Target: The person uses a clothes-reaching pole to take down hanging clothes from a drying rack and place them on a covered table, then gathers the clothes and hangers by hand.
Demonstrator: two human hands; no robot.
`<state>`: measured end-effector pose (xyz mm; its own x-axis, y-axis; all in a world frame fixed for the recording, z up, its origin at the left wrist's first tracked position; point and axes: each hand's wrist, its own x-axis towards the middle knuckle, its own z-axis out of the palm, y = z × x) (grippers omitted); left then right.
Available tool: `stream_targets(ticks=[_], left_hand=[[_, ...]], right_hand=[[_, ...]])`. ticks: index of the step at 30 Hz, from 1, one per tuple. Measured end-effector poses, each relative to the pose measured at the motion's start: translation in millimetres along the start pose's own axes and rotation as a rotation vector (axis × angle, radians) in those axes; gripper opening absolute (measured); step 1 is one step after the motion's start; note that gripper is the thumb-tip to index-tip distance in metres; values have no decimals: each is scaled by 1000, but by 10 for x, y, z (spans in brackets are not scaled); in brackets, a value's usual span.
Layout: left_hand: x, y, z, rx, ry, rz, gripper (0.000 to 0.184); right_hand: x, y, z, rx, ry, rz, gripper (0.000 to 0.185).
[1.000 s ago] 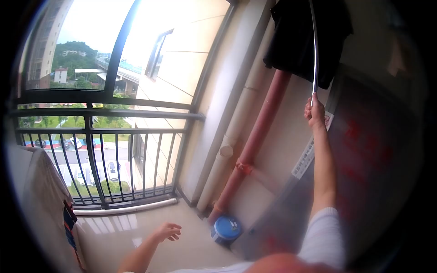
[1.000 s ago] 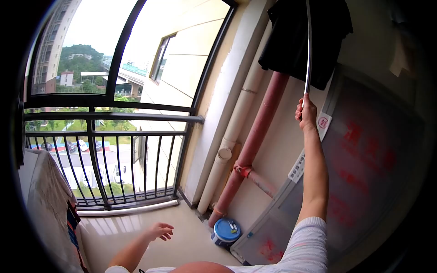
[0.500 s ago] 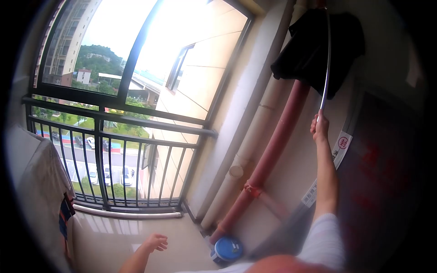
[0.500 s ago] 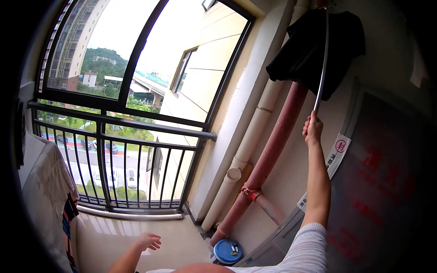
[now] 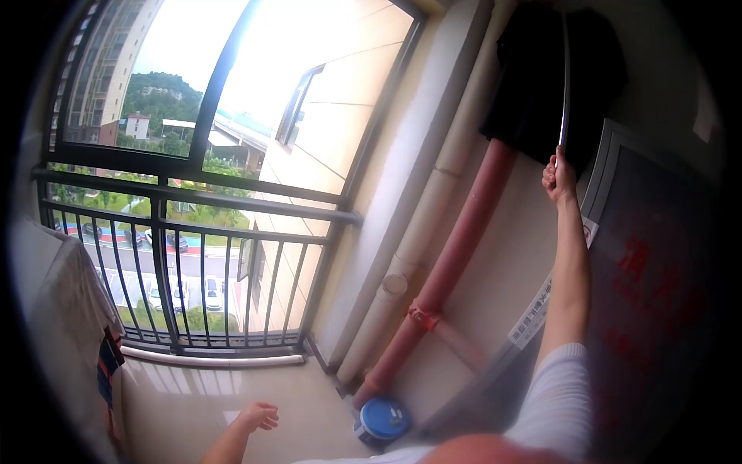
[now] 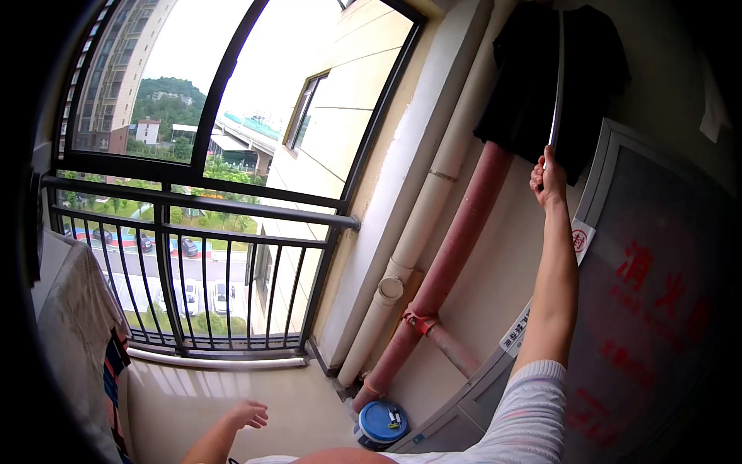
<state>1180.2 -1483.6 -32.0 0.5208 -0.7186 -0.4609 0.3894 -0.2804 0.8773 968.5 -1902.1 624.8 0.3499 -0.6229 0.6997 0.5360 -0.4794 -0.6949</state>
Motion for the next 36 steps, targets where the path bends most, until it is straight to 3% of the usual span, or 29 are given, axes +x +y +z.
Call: stream_targets(ticks=[9,17,26,33,36], left_hand=[[-15,-180,-67,-22,9,-63,28],[40,-400,-59,-53,-9,-109,29],[0,-596,-40,-22,-15,-180,29],[122,-737,21,8,-74,-156,33],[170,-601,78,-32,-111,-122,32]], right_hand=[[80,-146,213,-19,-91,-104,34],[-68,166,463,76,-60,-65,34],[-22,-13,705,233,-284,-107,33],[-85,-402,892,141,-401,-61,35],[-371,-262,762,153,-591,-34,36]])
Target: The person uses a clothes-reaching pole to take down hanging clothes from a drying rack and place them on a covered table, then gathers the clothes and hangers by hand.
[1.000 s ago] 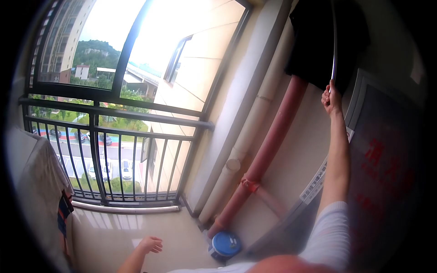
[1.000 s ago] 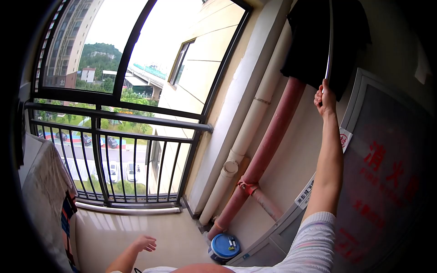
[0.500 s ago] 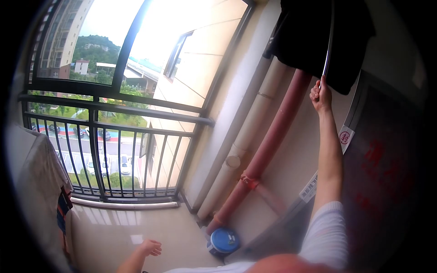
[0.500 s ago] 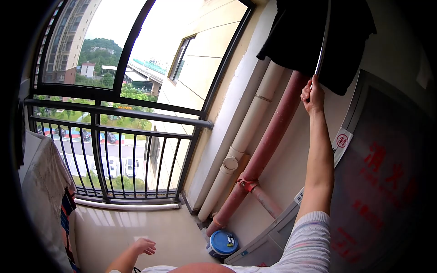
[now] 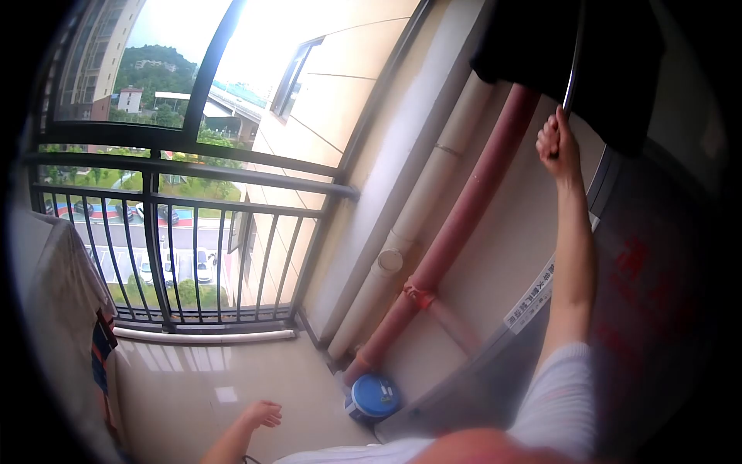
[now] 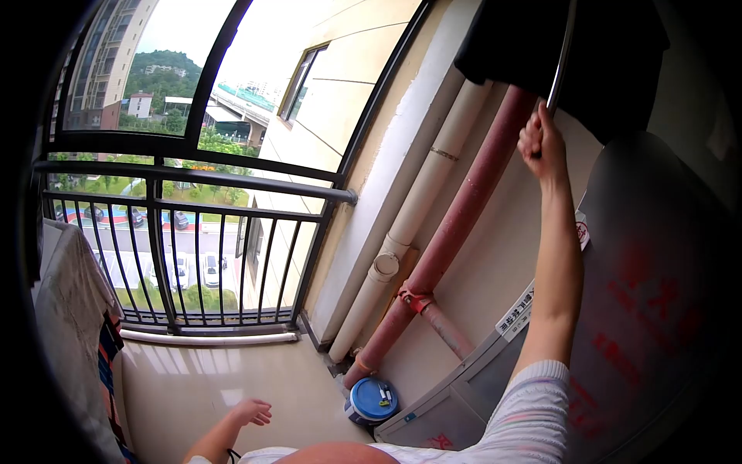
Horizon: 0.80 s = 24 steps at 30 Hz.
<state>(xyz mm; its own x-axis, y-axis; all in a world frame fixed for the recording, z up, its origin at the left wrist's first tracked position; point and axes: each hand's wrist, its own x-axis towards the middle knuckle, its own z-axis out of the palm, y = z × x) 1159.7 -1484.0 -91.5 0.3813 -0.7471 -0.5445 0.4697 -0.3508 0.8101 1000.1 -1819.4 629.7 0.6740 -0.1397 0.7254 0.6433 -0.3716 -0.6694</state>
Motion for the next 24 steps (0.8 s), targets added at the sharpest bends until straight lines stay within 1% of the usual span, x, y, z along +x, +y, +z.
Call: stream_targets(ticks=[2,3,5,6,7,8,9,10,11,12,13,14,15,16,17,18,19,21,22,24], left_hand=[[9,236,10,10,-27,22,31],[13,409,13,1,-57,68,31],[-67,886,29,20,-92,183,33],[-160,1174,46,83,-100,309,35],[-167,1453,48,81,-123,376,36],[-143,1756,62,111,-179,497,37],[-199,2066,163,101,-145,652,40],[-56,2348,227,80,-145,687,47],[-115,2741,323,251,-134,687,60],[-259,3036,484,181,-163,811,73],[-467,3390,564,244,-248,807,78],[-538,3591,642,151,-163,888,80],[-634,3792,643,39,-150,889,83],[-582,3938,542,-73,-290,899,88],[-527,4001,426,-117,-77,821,88],[-715,4017,275,-107,32,730,84],[-1085,3934,183,-157,116,875,77],[-1139,3668,-321,-130,99,837,96],[-1280,3554,-504,-71,79,790,95],[-1290,3336,-859,-97,126,747,91]], right_hand=[[-327,207,33,97,-105,31,35],[-521,328,85,167,-147,47,34],[-923,525,370,95,-60,135,32],[-1000,590,481,63,-65,115,26],[-1020,549,632,-11,-24,119,25],[-1021,397,836,-85,18,130,25],[-1029,250,1052,-159,58,145,25],[-1053,144,1297,-216,146,149,23],[-1063,116,1483,-259,217,155,24],[-1173,154,1655,-323,214,216,24],[-1330,225,1822,-382,203,283,24],[-1558,414,1961,-241,182,344,24],[-1833,615,2078,-103,158,405,23],[-2088,733,2197,-66,179,462,23],[-2330,821,2303,-27,200,511,23],[-2552,903,2346,-29,229,546,22],[-2740,930,2353,-34,262,577,21],[-3118,1005,2386,19,292,538,21],[-3216,953,2417,89,294,513,21],[-3413,848,2526,233,319,462,22]])
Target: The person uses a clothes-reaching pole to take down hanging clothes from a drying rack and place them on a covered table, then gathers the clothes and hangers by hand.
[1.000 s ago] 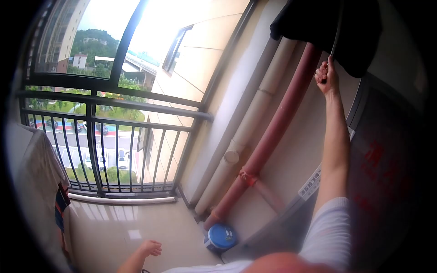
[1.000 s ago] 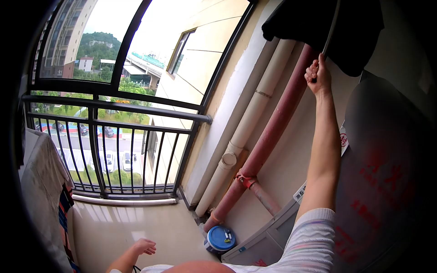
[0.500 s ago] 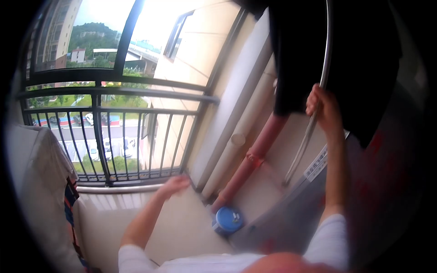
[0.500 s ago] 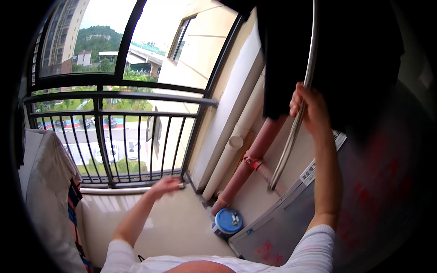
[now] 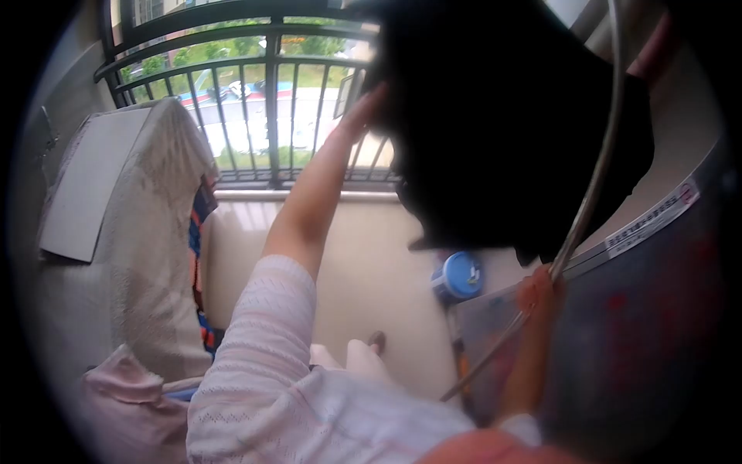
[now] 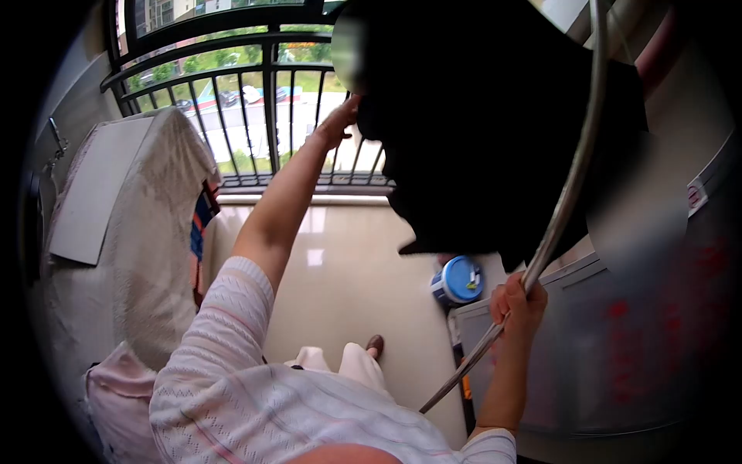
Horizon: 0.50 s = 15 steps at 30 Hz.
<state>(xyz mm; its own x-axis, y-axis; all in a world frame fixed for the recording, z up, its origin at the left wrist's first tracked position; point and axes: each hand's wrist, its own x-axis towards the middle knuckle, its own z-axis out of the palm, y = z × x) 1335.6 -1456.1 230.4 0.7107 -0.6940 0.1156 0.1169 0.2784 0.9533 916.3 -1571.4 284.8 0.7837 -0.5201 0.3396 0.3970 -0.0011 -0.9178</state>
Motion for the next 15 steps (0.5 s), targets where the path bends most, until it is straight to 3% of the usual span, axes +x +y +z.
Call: stream_targets(ticks=[1,3,5,8,12,13,15], left_hand=[[-29,15,-190,71,95,-82,89],[-43,51,-472,162,314,121,88],[-237,477,-682,194,380,270,99],[-357,851,-1190,349,443,338,99],[-988,996,-1090,419,468,269,101],[-989,924,-1167,471,456,239,89],[-1204,810,-1098,545,389,60,85]], right_hand=[[-101,10,20,-4,1,3,22],[-259,71,64,-9,-4,-11,22],[-341,-67,174,41,0,-6,22],[-556,-181,207,49,-37,-9,23],[-793,-59,6,143,-138,108,23],[-863,-82,-21,146,-190,108,23],[-972,-253,86,89,-308,59,21]])
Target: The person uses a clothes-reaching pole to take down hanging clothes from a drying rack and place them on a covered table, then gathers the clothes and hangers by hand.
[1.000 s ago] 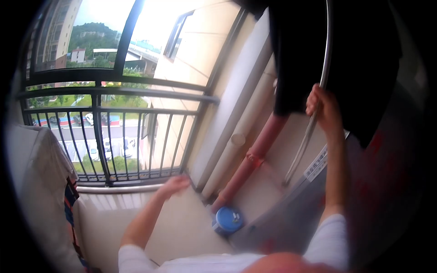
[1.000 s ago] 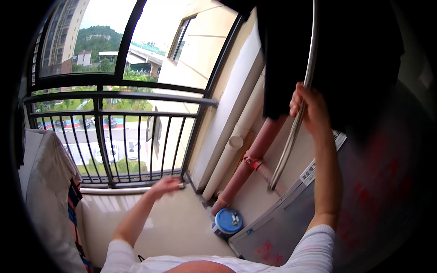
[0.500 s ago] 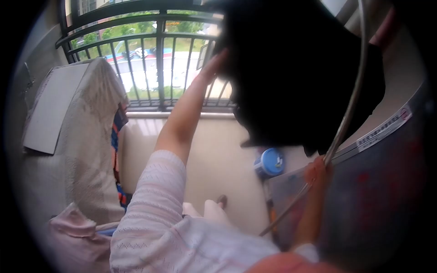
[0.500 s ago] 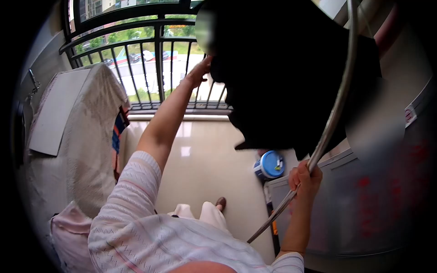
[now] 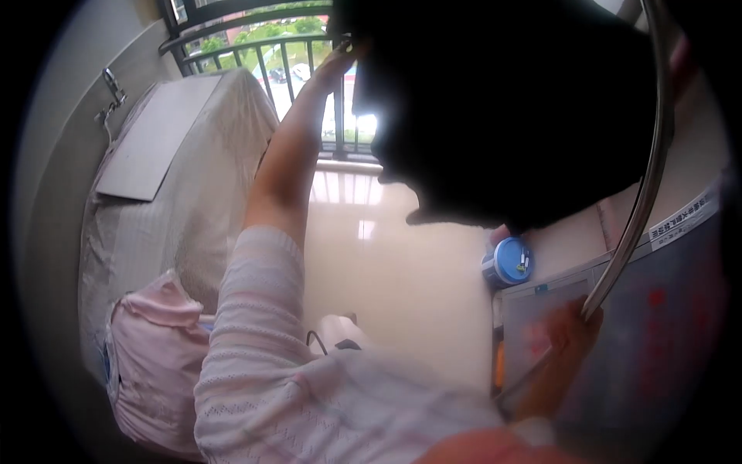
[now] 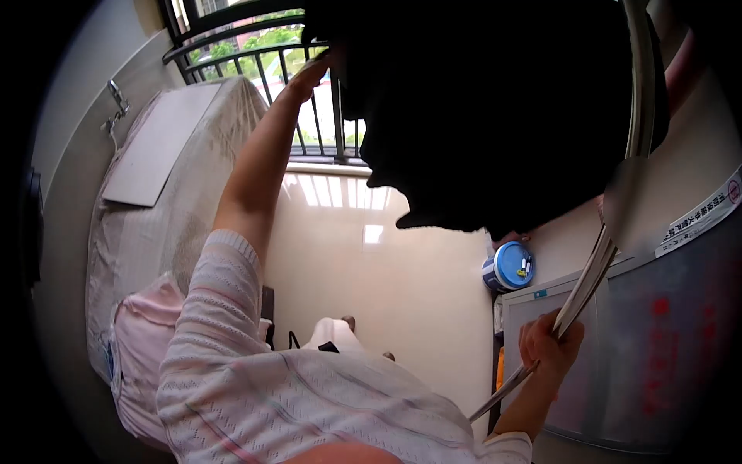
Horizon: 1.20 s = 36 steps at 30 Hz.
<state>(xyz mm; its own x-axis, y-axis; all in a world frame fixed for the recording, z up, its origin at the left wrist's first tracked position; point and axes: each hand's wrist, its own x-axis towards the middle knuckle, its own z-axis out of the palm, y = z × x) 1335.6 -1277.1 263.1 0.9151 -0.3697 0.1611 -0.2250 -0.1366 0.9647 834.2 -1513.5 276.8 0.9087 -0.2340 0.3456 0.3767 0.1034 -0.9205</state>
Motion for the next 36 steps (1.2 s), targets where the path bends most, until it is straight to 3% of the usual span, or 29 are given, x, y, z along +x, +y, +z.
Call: stream_targets(ticks=[1,2,4,5,6,8,10,11,13,14,16,17,20,22,23,25,27,36], left_hand=[[-183,-56,39,31,-150,-24,84],[-266,-192,167,-23,-127,-75,85],[-438,-409,325,-169,-139,41,82],[-500,-656,312,-266,-170,322,76],[-611,-683,265,-322,-130,300,73],[-883,-696,152,-430,-49,251,66],[-1124,-849,-256,-251,-138,-43,59],[-1020,-1226,-600,-27,-29,-216,56],[-1119,-1211,-706,273,123,-214,52],[-1161,-1231,-694,339,165,-44,50],[-1402,-1001,-357,215,367,566,40],[-1506,-926,-291,527,508,755,35],[-1785,-199,81,-997,437,231,36],[-1782,-250,-24,-576,644,29,34],[-1799,-408,-117,-407,563,202,33],[-1989,-381,-133,-433,423,294,34],[-2256,-218,-109,-824,316,137,36],[-2422,-446,-159,-856,465,82,30]], right_hand=[[-34,-66,51,-67,-69,-39,19],[-156,-76,-25,-41,7,-9,17],[-412,-103,-163,-53,89,25,14],[-483,-137,-204,-91,91,32,13],[-499,-222,-179,-190,17,17,12],[-580,-328,-165,-241,111,55,4],[-720,-360,-208,-155,377,138,11],[-774,-358,-230,-116,474,164,14],[-842,-351,-328,-76,453,163,17],[-864,-347,-372,-61,409,157,20],[-836,-366,-468,-59,182,112,33],[-843,-357,-578,-45,101,112,29],[-848,-303,-828,-4,-66,108,24],[-858,-290,-804,21,-57,99,28],[-874,-287,-801,8,-69,94,28],[-892,-275,-791,-19,-93,89,30],[-896,-270,-804,-26,-106,81,29],[-832,-202,-849,48,-90,154,27]])
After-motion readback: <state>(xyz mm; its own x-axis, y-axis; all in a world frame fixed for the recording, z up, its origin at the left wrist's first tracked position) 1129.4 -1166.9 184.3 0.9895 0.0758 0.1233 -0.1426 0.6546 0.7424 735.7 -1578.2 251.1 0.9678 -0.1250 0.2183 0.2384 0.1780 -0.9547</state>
